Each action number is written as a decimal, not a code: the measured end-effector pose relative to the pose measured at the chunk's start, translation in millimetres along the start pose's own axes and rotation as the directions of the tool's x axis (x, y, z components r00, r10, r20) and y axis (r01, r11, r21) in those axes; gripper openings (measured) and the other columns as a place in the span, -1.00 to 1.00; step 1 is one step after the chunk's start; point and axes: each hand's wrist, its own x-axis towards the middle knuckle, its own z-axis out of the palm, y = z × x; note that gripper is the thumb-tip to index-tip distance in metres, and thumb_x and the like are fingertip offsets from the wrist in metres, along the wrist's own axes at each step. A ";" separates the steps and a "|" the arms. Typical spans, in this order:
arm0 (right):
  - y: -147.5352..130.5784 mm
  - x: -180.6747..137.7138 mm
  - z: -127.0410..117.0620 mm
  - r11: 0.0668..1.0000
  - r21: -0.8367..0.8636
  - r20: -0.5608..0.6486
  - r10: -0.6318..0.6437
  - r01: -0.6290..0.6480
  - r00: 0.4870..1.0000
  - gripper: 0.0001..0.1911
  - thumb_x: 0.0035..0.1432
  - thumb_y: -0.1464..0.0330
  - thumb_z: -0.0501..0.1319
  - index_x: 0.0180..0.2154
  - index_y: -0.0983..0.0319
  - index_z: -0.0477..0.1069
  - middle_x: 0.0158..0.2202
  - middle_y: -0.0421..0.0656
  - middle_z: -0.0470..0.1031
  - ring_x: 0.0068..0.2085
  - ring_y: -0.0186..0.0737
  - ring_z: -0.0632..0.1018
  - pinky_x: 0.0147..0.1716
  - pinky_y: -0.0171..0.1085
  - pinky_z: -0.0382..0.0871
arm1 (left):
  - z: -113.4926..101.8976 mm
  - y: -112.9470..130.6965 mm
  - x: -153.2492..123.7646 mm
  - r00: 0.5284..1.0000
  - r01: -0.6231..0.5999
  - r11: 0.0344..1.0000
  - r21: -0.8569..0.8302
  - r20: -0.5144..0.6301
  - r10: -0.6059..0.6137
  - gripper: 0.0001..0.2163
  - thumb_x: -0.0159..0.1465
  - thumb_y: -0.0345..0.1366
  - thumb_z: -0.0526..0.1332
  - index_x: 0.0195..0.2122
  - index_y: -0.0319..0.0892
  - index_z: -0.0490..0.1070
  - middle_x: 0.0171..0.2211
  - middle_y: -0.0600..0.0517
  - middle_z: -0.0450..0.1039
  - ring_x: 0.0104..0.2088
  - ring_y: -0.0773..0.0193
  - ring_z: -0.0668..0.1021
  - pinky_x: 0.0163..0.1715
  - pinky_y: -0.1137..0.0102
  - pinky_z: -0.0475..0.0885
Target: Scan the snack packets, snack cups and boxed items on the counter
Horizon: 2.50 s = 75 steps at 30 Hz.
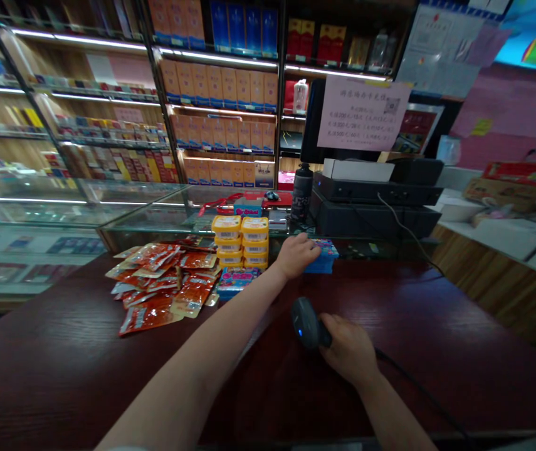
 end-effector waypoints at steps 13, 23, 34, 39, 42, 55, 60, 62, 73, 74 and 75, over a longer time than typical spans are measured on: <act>0.2 0.4 -2.0 1.000 0.028 -0.018 0.013 -0.012 1.000 -0.75 -0.01 0.45 0.13 -0.22 0.17 0.43 -0.32 -0.16 0.56 -0.30 -0.15 0.55 -0.37 -0.28 0.19 | 38.2 -5.8 -0.2 0.812 0.524 0.733 -0.434 -0.006 -0.583 -0.72 0.03 -0.25 0.39 -0.24 -0.21 0.49 -0.27 -0.03 0.36 -0.25 0.21 0.45 -0.21 0.35 0.37; 0.3 0.7 -1.7 1.000 0.015 -0.033 0.013 -0.013 0.999 -0.77 0.00 0.44 0.15 -0.24 0.18 0.44 -0.33 -0.16 0.55 -0.32 -0.19 0.54 -0.37 -0.29 0.19 | 48.5 1.3 13.3 0.796 0.525 0.693 -0.494 -0.003 -0.605 -0.90 0.06 -0.36 0.36 -0.40 -0.22 0.48 -0.33 0.00 0.36 -0.28 0.25 0.45 -0.23 0.38 0.37; 3.2 -1.5 -1.0 1.000 -0.001 0.006 0.019 -0.019 1.000 -0.75 -0.01 0.44 0.16 -0.22 0.15 0.43 -0.29 -0.19 0.56 -0.27 -0.17 0.55 -0.36 -0.29 0.20 | 15.4 11.4 -41.3 0.864 0.398 0.806 -0.438 -0.117 -0.490 -0.88 0.19 -0.38 0.21 -0.25 -0.16 0.49 -0.25 -0.02 0.41 -0.17 0.20 0.45 -0.13 0.30 0.37; 3.7 -4.3 2.2 1.000 -0.013 -0.017 0.014 -0.014 1.000 -0.72 0.02 0.42 0.16 -0.17 0.17 0.43 -0.25 -0.16 0.57 -0.28 -0.15 0.57 -0.35 -0.27 0.25 | -9.1 13.9 -110.9 0.891 0.385 0.847 -0.366 -0.091 -0.444 -0.89 0.20 -0.39 0.18 -0.28 -0.13 0.49 -0.20 -0.02 0.43 -0.13 0.18 0.44 -0.08 0.25 0.37; 4.1 -5.7 3.9 0.999 -0.028 -0.038 0.019 -0.020 0.999 -0.73 0.05 0.42 0.13 -0.16 0.18 0.42 -0.23 -0.13 0.58 -0.28 -0.15 0.57 -0.34 -0.27 0.27 | -16.1 8.5 -150.3 0.861 0.463 0.847 -0.260 -0.093 -0.499 -0.84 0.20 -0.40 0.17 -0.22 -0.12 0.48 -0.14 -0.05 0.42 -0.07 0.13 0.42 -0.02 0.19 0.35; 2.7 -12.4 4.9 0.991 -0.132 -0.098 0.019 -0.032 0.995 -0.73 0.05 0.41 0.18 -0.15 0.18 0.43 -0.17 -0.12 0.59 -0.28 -0.13 0.60 -0.33 -0.27 0.32 | -12.7 -7.4 -180.8 0.834 0.541 0.833 -0.114 -0.051 -0.549 -0.74 0.12 -0.42 0.25 -0.15 -0.07 0.48 -0.14 -0.03 0.48 -0.07 0.08 0.43 0.09 0.09 0.25; 3.6 -13.3 4.3 0.991 -0.127 -0.095 0.019 -0.031 0.995 -0.73 0.07 0.39 0.16 -0.14 0.17 0.42 -0.18 -0.13 0.60 -0.29 -0.13 0.59 -0.38 -0.27 0.30 | -19.9 -8.4 -180.9 0.878 0.469 0.880 -0.069 -0.067 -0.473 -0.86 0.20 -0.41 0.15 -0.30 -0.11 0.48 -0.29 -0.02 0.47 -0.16 0.13 0.42 0.04 0.14 0.27; 5.4 -13.5 5.0 0.992 -0.122 -0.085 0.002 -0.012 0.996 -0.72 0.08 0.37 0.15 -0.12 0.18 0.41 -0.16 -0.12 0.59 -0.27 -0.12 0.59 -0.37 -0.27 0.31 | -25.0 -9.3 -180.8 0.891 0.439 0.896 -0.070 -0.090 -0.444 -0.82 0.26 -0.39 0.09 -0.28 -0.10 0.49 -0.26 -0.03 0.47 -0.14 0.14 0.41 0.01 0.16 0.27; 4.8 -16.0 8.8 0.992 -0.122 -0.100 0.007 -0.019 0.995 -0.71 0.07 0.38 0.11 -0.14 0.19 0.42 -0.24 -0.12 0.59 -0.28 -0.08 0.60 -0.38 -0.25 0.32 | -38.5 -32.7 -193.7 0.431 0.548 0.596 -0.588 -0.412 -0.803 -0.88 0.23 -0.24 0.16 -0.25 -0.12 0.40 -0.25 -0.01 0.40 -0.17 0.19 0.44 -0.11 0.28 0.39; 3.9 -15.6 7.4 0.994 -0.103 -0.092 0.015 -0.024 0.996 -0.71 0.07 0.38 0.11 -0.14 0.18 0.42 -0.25 -0.12 0.60 -0.28 -0.07 0.60 -0.38 -0.24 0.33 | -34.3 -35.3 -193.5 0.344 0.502 0.512 -0.697 -0.382 -0.858 -0.86 0.22 -0.21 0.18 -0.27 -0.13 0.37 -0.29 0.02 0.39 -0.22 0.22 0.46 -0.16 0.31 0.42; 2.8 -14.9 5.6 0.997 -0.076 -0.082 0.025 -0.031 0.996 -0.71 0.07 0.37 0.10 -0.14 0.18 0.42 -0.25 -0.12 0.60 -0.27 -0.06 0.60 -0.37 -0.24 0.33 | -29.5 -37.6 -193.1 0.273 0.432 0.414 -0.801 -0.321 -0.907 -0.83 0.20 -0.18 0.19 -0.28 -0.14 0.34 -0.33 0.04 0.39 -0.27 0.25 0.48 -0.22 0.33 0.44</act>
